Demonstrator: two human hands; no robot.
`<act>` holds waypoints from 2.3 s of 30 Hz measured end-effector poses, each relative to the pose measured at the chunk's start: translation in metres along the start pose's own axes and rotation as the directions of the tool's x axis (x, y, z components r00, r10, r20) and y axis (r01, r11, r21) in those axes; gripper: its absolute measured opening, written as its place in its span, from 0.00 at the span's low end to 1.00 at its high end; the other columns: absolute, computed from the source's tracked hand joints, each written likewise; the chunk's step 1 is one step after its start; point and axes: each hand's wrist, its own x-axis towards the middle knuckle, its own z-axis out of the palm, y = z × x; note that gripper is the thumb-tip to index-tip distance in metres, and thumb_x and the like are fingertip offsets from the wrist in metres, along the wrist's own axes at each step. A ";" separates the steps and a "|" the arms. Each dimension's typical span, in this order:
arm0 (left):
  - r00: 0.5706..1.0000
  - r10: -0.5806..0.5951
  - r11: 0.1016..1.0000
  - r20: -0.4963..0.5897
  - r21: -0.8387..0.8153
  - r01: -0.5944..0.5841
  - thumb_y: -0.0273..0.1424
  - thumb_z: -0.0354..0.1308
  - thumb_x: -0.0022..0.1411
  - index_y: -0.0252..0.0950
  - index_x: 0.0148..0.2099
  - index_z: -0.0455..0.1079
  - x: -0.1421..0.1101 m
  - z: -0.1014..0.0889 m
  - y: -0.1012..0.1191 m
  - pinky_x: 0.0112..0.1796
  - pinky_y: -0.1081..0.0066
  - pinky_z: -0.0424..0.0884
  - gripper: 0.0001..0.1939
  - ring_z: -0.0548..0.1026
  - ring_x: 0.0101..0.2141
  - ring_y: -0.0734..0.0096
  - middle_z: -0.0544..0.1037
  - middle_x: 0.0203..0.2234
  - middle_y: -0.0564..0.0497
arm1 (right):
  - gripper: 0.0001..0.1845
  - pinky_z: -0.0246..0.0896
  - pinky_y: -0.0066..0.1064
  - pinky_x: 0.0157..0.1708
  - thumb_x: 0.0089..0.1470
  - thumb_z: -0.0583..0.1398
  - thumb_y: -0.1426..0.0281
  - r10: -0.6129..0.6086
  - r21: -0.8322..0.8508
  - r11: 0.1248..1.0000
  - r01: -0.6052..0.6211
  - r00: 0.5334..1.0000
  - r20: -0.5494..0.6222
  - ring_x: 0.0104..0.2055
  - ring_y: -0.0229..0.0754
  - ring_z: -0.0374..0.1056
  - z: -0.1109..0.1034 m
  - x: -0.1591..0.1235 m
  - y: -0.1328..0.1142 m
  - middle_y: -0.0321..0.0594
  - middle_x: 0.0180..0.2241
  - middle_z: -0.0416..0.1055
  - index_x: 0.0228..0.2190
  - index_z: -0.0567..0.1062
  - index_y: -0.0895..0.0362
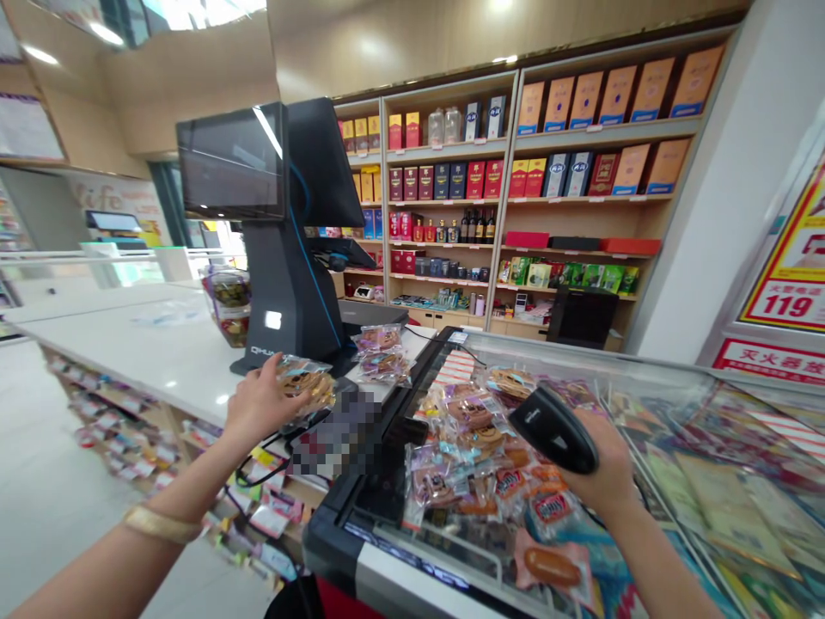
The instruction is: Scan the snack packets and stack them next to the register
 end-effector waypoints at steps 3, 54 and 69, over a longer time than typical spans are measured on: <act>0.994 0.042 0.999 -0.103 0.026 -0.040 0.46 0.56 0.52 0.35 0.64 0.55 -0.003 -0.001 0.001 0.43 0.43 0.68 0.40 0.73 0.47 0.35 0.74 0.46 0.31 | 0.08 0.60 0.35 0.26 0.53 0.60 0.63 0.012 -0.001 1.000 -0.012 1.000 0.016 0.27 0.45 0.69 -0.001 0.001 -0.001 0.40 0.26 0.72 0.33 0.72 0.54; 0.729 0.678 0.578 -0.091 -0.546 -0.606 0.43 0.57 0.58 0.36 0.64 0.56 -0.058 0.028 0.161 0.59 0.53 0.59 0.35 0.64 0.59 0.54 0.66 0.59 0.38 | 0.15 0.63 0.36 0.28 0.54 0.59 0.60 0.015 0.066 0.998 -0.015 1.000 -0.001 0.30 0.46 0.72 -0.006 0.011 -0.008 0.42 0.29 0.75 0.40 0.74 0.55; 0.986 0.029 0.993 0.167 0.111 -0.048 0.59 0.44 0.58 0.28 0.68 0.47 -0.007 -0.003 0.008 0.49 0.47 0.64 0.48 0.66 0.54 0.30 0.66 0.54 0.26 | 0.13 0.62 0.36 0.29 0.54 0.60 0.59 0.002 0.092 0.996 -0.005 0.999 0.034 0.29 0.45 0.70 -0.002 0.007 -0.009 0.41 0.28 0.74 0.36 0.73 0.55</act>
